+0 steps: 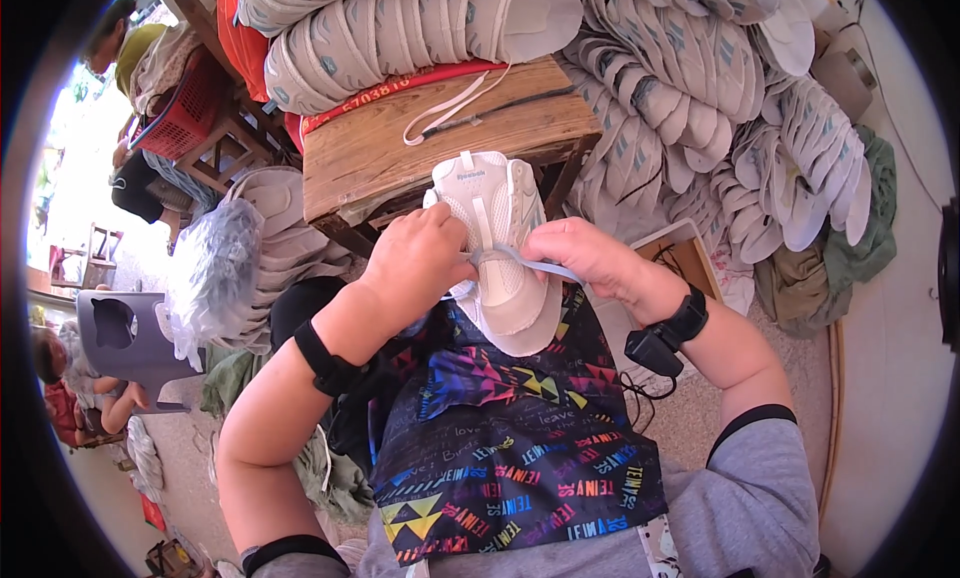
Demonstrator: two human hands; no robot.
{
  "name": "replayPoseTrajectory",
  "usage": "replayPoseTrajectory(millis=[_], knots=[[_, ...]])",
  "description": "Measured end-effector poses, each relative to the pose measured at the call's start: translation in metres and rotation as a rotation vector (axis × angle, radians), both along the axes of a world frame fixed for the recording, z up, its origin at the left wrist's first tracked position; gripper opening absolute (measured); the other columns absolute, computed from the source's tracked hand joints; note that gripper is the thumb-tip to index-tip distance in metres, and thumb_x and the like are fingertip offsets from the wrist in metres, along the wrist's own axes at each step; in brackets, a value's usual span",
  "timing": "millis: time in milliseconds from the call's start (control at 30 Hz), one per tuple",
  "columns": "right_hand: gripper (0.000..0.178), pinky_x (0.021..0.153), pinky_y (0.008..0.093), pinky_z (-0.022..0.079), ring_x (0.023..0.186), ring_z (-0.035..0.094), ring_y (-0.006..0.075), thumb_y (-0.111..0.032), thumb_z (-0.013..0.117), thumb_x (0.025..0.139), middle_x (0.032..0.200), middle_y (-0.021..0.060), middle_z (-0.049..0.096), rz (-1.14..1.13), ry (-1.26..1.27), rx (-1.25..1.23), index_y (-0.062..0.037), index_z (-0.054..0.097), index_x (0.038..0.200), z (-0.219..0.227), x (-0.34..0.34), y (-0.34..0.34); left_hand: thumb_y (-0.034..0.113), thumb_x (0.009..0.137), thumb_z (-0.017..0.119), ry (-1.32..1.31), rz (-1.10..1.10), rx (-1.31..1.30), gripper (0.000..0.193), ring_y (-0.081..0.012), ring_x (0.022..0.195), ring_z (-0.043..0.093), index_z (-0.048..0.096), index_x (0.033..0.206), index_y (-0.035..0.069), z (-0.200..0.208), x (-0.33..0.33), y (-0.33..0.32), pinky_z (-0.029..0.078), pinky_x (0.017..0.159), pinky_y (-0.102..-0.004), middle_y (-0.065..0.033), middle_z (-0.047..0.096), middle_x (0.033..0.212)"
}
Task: The recorder is lacing a white sneaker on a wooden workbench.
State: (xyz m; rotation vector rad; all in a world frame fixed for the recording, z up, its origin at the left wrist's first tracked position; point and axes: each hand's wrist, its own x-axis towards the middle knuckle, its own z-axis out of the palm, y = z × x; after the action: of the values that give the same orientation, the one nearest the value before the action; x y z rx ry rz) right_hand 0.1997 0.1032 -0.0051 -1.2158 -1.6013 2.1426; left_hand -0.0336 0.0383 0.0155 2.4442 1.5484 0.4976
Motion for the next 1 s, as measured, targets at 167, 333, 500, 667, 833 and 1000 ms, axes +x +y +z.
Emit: replayPoseTrajectory(millis=[167,333,500,667,833,1000], knots=[[0.030,0.051,0.0326,0.041,0.052,0.051,0.0133,-0.028,0.062,0.081,0.057,0.0080,0.055,0.024,-0.190,0.513,-0.0014,0.063,0.067,-0.010,-0.002,0.001,0.019,0.068,0.079,-0.042,-0.006,-0.016,0.028,-0.0319,0.087,0.059,0.061,0.085,0.006,0.000,-0.002,-0.002,0.046,0.077,-0.0410,-0.0100,0.057,0.088],[0.031,0.054,0.0373,0.046,0.053,0.057,0.0240,-0.030,0.062,0.079,0.061,0.0149,0.059,0.099,-0.263,0.618,-0.0006,0.064,0.071,0.004,-0.014,0.002,0.015,0.069,0.078,-0.156,-0.032,-0.027,0.026,-0.0324,0.087,0.058,0.061,0.087,0.005,0.001,-0.004,-0.005,0.046,0.079,-0.0414,-0.0109,0.056,0.091],[0.022,0.067,0.0389,0.047,0.075,0.061,0.0293,-0.026,0.066,0.079,0.073,0.0121,0.063,0.446,-0.493,1.175,-0.0044,0.065,0.077,0.038,-0.017,0.002,0.009,0.072,0.075,-0.288,0.043,0.019,0.022,-0.0329,0.086,0.057,0.060,0.087,0.005,-0.007,-0.002,-0.012,0.049,0.075,-0.0404,-0.0112,0.054,0.092],[0.011,0.076,0.0427,0.044,0.084,0.056,0.0331,-0.016,0.065,0.082,0.085,0.0134,0.059,0.324,0.064,1.319,-0.0046,0.064,0.083,0.035,-0.046,0.020,0.009,0.071,0.074,-0.237,0.069,0.074,0.023,-0.0334,0.087,0.057,0.059,0.087,0.004,-0.005,0.000,-0.011,0.050,0.076,-0.0408,-0.0122,0.053,0.095],[0.011,0.080,0.0436,0.046,0.089,0.057,0.0354,-0.014,0.062,0.079,0.087,0.0159,0.057,0.521,-0.111,1.163,-0.0039,0.065,0.080,0.023,-0.067,0.029,0.014,0.070,0.073,-0.181,0.022,0.097,0.027,-0.0332,0.092,0.057,0.059,0.089,0.003,-0.014,-0.006,-0.012,0.052,0.078,-0.0411,-0.0133,0.053,0.094],[0.013,0.085,0.0439,0.045,0.099,0.055,0.0357,-0.017,0.065,0.077,0.099,0.0170,0.055,0.659,-0.232,1.219,-0.0054,0.067,0.082,0.030,-0.071,0.031,0.014,0.070,0.065,-0.172,0.084,0.076,0.017,-0.0333,0.091,0.059,0.061,0.079,0.002,-0.016,-0.002,-0.013,0.053,0.077,-0.0418,-0.0149,0.054,0.093]])
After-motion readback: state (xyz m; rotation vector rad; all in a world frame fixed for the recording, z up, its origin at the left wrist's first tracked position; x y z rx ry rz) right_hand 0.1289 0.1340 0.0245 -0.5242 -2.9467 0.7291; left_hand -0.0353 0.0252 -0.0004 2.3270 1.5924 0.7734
